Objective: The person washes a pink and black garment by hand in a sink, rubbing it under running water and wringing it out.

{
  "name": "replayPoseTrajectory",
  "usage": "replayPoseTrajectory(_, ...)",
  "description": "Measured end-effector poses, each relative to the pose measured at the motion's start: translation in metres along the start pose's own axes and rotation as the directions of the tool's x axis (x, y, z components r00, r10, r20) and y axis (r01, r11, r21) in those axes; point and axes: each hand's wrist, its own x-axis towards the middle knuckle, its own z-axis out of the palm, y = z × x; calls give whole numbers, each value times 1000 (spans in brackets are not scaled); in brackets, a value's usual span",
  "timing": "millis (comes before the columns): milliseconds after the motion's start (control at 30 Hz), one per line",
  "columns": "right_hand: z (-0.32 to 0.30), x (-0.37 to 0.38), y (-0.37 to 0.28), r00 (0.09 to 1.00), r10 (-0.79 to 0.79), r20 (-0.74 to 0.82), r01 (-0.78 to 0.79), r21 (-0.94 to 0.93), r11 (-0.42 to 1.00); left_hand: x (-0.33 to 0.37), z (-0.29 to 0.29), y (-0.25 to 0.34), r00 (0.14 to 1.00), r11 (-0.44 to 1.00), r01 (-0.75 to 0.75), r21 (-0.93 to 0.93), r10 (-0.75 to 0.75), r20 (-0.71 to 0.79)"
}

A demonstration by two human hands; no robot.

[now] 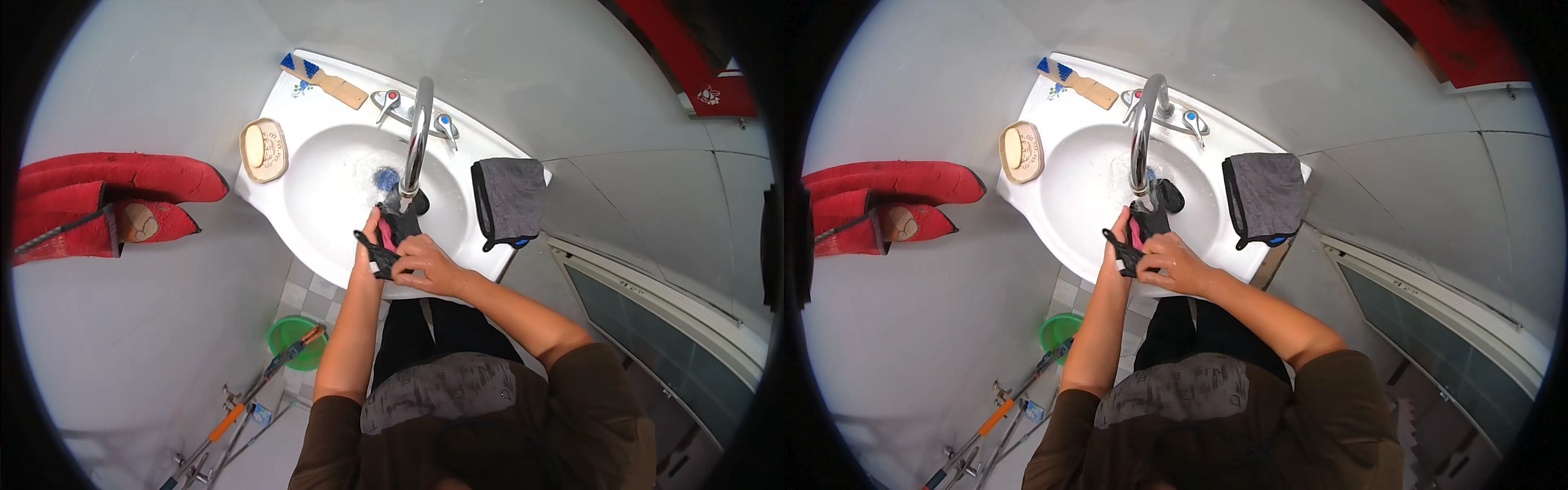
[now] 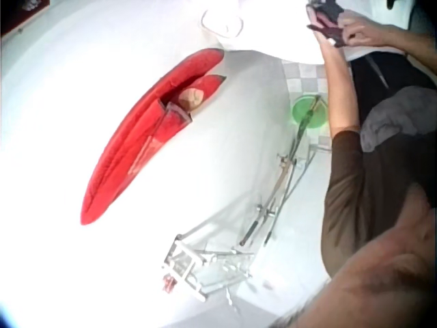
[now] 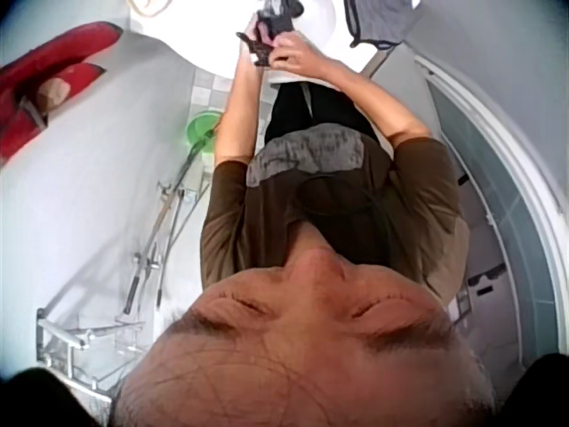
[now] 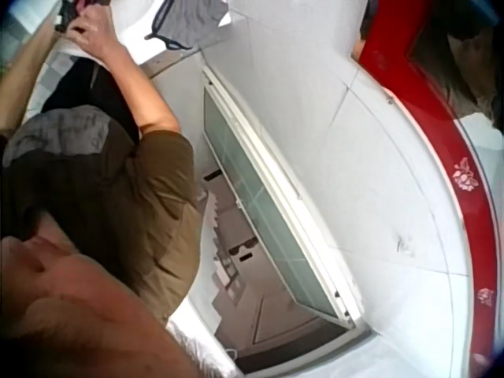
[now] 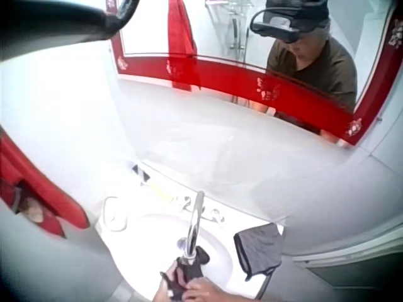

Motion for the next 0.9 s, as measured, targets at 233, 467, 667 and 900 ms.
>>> replayPoseTrajectory(233, 1, -14, 21, 747, 633, -203, -521, 411, 748, -16, 22, 11, 937, 901, -242, 361, 313, -155)
replayPoseTrajectory(467, -3, 34, 64, 592, 777, -216, -467, 694, 549, -47, 67, 32, 951, 786, -279, 551, 306, 46)
replayPoseTrajectory(667, 0, 7, 110, 805, 572, -155, -553, 152, 819, -70, 91, 51, 903, 793, -430, 432, 391, 180)
replayPoseTrajectory(900, 3, 40, 85, 673, 730, 121, -642, 586, 495, -62, 93, 43, 913, 868, -391, 306, 322, 252)
